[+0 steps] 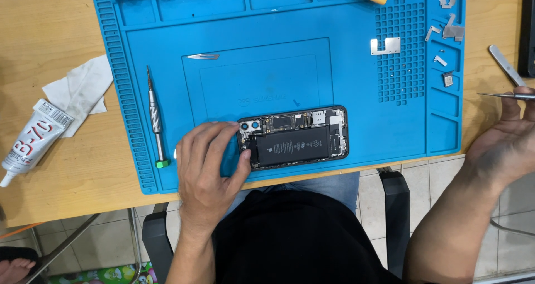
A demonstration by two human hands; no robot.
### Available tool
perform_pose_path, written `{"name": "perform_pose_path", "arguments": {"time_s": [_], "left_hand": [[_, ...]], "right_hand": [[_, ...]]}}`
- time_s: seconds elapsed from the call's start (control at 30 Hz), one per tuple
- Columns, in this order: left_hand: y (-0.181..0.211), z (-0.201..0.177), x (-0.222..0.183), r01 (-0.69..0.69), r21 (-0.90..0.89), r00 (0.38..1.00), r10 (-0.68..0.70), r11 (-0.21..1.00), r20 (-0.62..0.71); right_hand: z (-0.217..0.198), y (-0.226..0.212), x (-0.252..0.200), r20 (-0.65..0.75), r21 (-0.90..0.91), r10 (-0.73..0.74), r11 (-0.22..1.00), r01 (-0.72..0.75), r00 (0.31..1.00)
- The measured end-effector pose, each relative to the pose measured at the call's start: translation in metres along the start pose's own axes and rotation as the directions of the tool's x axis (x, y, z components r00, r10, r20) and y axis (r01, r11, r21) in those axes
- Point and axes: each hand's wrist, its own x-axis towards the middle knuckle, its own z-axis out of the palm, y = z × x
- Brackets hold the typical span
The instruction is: Scraping and cleaning the internal edges of a mobile phone casing using a scraper and tweezers during a repair.
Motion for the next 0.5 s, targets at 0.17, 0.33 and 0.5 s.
{"name": "perform_pose_path", "arguments": {"time_s": [0.17, 0.33, 0.5], "left_hand": [[0.001, -0.0004, 0.0014, -0.001, 0.004, 1.0, 0.001, 1.0, -0.002], [0.0004, 0.0001, 0.0006, 0.0, 0.008, 1.0, 0.0, 1.0, -0.001], [0.0008, -0.0001, 0.0012, -0.001, 0.012, 1.0, 0.001, 1.0, 0.003]], "right_hand": [[-0.0037, 0.0053, 0.0006, -0.005, 0.007, -0.001, 1.0, 0.001, 1.0], [-0.0021, 0.0031, 0.0003, -0.015, -0.01, 0.006, 1.0, -0.007, 1.0], [-0.0006, 0.0021, 0.0009, -0.049, 0.002, 0.029, 1.0, -0.029, 0.998]]}}
